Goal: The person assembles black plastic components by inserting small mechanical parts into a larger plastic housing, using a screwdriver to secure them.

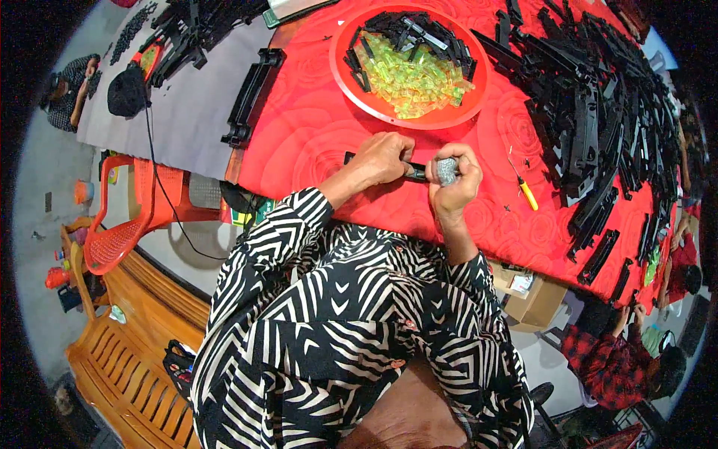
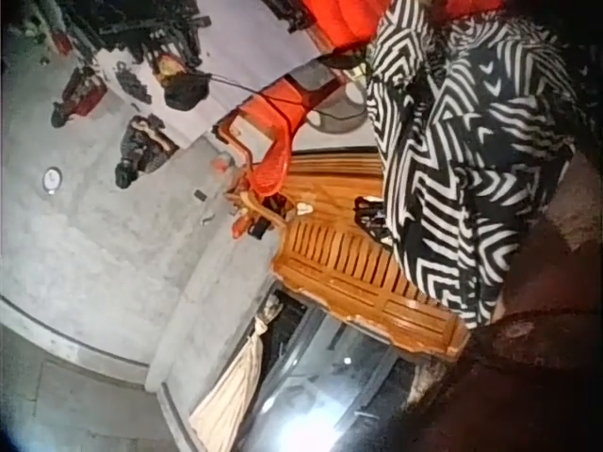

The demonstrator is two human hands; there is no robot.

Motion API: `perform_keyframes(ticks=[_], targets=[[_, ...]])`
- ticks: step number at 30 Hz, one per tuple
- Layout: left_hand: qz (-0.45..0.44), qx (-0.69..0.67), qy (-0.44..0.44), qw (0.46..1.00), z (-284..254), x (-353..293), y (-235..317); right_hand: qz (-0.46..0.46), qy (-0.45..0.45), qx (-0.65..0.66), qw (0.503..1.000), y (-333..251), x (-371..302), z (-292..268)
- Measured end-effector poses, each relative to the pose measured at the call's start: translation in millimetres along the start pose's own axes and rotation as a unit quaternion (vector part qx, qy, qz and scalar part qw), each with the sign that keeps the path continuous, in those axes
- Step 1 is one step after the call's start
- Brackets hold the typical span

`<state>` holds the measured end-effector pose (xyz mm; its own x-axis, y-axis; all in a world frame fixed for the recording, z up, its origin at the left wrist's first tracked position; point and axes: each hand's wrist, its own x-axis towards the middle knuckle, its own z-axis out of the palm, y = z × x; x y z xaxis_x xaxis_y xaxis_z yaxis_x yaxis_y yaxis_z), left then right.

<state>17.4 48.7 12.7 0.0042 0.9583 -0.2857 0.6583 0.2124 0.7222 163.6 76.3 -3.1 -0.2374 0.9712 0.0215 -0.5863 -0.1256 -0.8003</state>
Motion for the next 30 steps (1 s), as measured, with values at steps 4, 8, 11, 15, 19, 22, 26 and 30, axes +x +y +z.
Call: perform_keyframes(ticks=[4, 8, 11, 15, 19, 22, 26, 30], targets=[[0.049, -0.013, 0.012, 0.999, 3, 2, -7, 0.0, -0.012, 0.041, 0.999, 1, 2, -1], [0.051, -0.018, 0.019, 0.998, 5, 3, -12, -0.001, -0.022, 0.013, 1.0, 3, 2, 5], [0.055, -0.03, 0.026, 0.998, 5, 1, -9, -0.015, -0.027, -0.033, 0.999, 1, 1, 7], [0.002, -0.026, 0.009, 1.0, 2, 1, -3, -0.018, -0.035, -0.112, 0.993, 1, 2, 6], [0.002, -0.017, 0.006, 1.0, 1, -1, 1, -0.016, -0.044, -0.179, 0.983, 3, 0, 3], [0.042, -0.01, 0.03, 0.999, 6, -2, -4, -0.055, -0.046, -0.195, 0.978, 9, -2, 0], [0.085, -0.052, 0.061, 0.993, 11, 0, -13, -0.081, -0.071, -0.253, 0.961, 8, 1, 5], [0.026, -0.045, -0.009, 0.999, -2, 2, -4, -0.041, -0.063, -0.233, 0.969, -5, 3, 8]])
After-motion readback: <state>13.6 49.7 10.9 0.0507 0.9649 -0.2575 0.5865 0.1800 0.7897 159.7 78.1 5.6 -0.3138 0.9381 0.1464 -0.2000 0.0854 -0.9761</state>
